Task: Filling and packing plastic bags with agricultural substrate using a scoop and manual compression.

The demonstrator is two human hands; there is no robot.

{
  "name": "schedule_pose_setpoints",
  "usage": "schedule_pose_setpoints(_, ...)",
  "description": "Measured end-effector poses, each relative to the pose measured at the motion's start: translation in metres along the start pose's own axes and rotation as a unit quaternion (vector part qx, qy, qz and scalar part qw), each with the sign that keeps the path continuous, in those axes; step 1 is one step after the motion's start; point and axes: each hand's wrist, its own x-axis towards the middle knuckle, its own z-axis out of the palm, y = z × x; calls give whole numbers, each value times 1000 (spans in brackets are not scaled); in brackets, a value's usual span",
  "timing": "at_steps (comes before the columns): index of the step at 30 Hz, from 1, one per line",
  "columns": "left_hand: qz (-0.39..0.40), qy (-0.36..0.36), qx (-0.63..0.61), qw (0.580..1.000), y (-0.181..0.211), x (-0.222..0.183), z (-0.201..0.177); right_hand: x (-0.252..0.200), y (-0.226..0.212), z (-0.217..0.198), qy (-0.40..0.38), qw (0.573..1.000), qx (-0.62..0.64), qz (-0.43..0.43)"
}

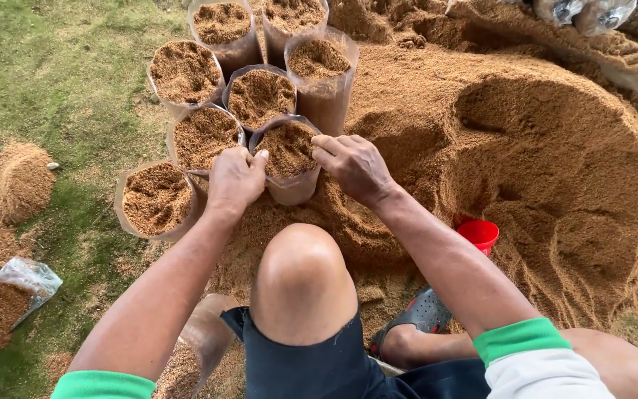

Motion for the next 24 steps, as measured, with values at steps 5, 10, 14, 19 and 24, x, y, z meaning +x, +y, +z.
schedule_pose_setpoints(5, -36, -56, -41, 997, 1, -10, -14, -3, -3, -5, -7, 1000, 27, 3)
schedule_pose_setpoints(10, -33, -134, -91, 986, 26, -53, -66, -3, -9, -35, -3, 996, 71, 53)
schedule_pose_setpoints(14, -37, -227, 34, 973, 34, -99, -139, -44, 1, -15, 25, 984, 102, 145)
schedule_pose_setpoints(19, -236, -243, 168, 926, -20, -153, -186, -113, 6, -13, -79, 963, 59, 250)
schedule_pose_setpoints(24, -329, -266, 186, 887, -118, -219, -170, -168, 9, -2, -191, 927, 41, 321)
